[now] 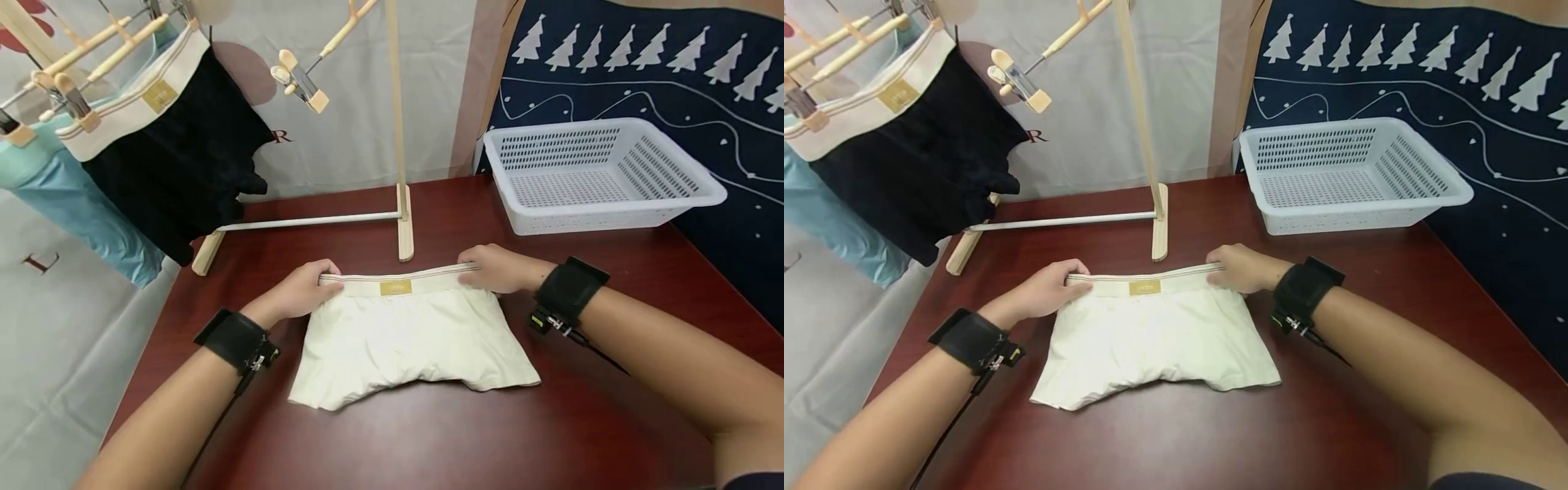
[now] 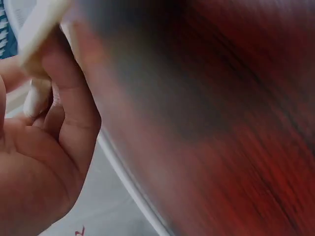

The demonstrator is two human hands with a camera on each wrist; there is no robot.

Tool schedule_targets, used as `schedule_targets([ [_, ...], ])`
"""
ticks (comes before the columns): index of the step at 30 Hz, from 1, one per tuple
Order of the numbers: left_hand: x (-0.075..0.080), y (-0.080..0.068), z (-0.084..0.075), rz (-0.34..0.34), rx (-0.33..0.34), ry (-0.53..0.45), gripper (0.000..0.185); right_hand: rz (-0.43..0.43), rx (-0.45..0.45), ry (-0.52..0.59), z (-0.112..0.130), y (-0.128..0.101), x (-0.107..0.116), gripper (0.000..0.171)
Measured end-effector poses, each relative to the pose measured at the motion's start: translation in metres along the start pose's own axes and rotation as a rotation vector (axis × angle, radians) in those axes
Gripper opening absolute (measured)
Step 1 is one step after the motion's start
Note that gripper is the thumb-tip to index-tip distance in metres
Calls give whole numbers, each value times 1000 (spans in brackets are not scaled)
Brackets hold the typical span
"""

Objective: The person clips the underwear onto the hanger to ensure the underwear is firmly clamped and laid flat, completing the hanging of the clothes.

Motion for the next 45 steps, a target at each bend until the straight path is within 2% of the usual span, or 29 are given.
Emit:
schedule_targets([
  [5,-2,15,10,-16,62,46,23,-26,-48,-4,-15,14,3,12],
  [10,3,20,11,-64,68,29,25,-80,-52,-16,-21,19,8,19],
  [14,8,13,9,-77,36,-16,25,-101,7,136,-22,8,9,18],
  [17,14,-2,2,-70,-21,-74,24,-128,46,285,-11,-13,12,22],
  [19,20,-16,-7,-52,-71,-117,24,-167,55,343,1,-30,15,25],
  [22,28,-38,-20,-35,-125,-126,24,-247,48,336,25,-56,20,27],
  [26,34,-68,-39,6,-201,-159,22,-329,81,280,58,-86,23,22],
  [28,33,-82,-49,63,-246,-234,23,-342,113,283,72,-98,23,20],
  [31,28,-103,-65,190,-338,-366,20,-341,160,312,88,-114,21,17],
  [35,17,-121,-81,371,-474,-540,14,-325,234,357,100,-127,14,14],
  [37,12,-121,-80,413,-482,-597,15,-313,254,370,98,-126,9,14],
  [39,8,-111,-72,409,-444,-617,17,-291,244,380,90,-119,4,16],
  [45,-7,-54,-22,279,-179,-474,30,-213,102,334,31,-69,-11,21],
])
Point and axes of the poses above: each hand's wrist, its own y-axis towards the middle knuckle, its own x-axis out of the back of the hand, z = x × y, the point moved 7 cm from there along y, towards the middle knuckle, and after that the axes turned 13 degrees about z, right-handed, at the moved point
